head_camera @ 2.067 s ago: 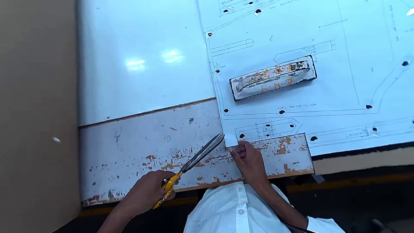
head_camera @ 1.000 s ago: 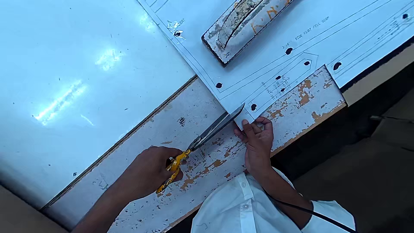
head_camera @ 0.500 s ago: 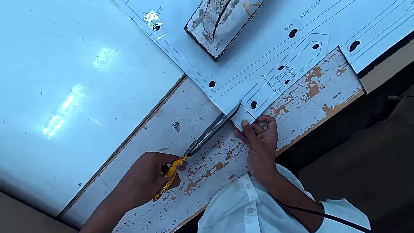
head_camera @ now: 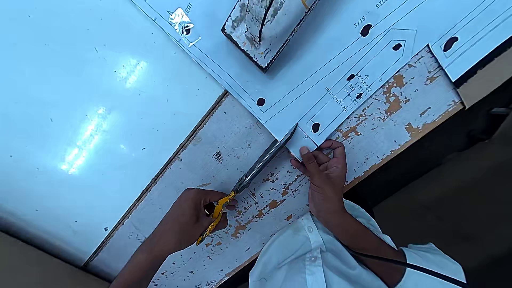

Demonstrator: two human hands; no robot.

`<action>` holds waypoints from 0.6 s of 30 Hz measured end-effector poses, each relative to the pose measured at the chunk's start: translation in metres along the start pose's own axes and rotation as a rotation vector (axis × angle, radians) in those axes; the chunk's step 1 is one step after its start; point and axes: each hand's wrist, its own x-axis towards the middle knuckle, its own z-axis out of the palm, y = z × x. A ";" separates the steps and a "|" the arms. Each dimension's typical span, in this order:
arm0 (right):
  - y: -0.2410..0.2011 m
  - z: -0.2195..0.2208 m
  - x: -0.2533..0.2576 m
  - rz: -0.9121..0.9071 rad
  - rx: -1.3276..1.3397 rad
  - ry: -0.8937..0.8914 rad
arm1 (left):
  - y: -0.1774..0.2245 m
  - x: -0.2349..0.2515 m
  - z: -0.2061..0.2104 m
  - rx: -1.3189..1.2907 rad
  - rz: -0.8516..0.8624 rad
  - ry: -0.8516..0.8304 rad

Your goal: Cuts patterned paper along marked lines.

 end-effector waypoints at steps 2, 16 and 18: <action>0.000 0.000 0.000 -0.004 -0.005 0.003 | 0.000 0.001 0.001 -0.007 0.015 0.016; 0.002 -0.003 0.002 -0.025 -0.054 -0.011 | 0.006 -0.001 0.001 0.073 0.008 0.062; 0.001 -0.005 0.002 -0.034 -0.077 -0.016 | 0.007 -0.002 0.003 0.099 0.008 0.081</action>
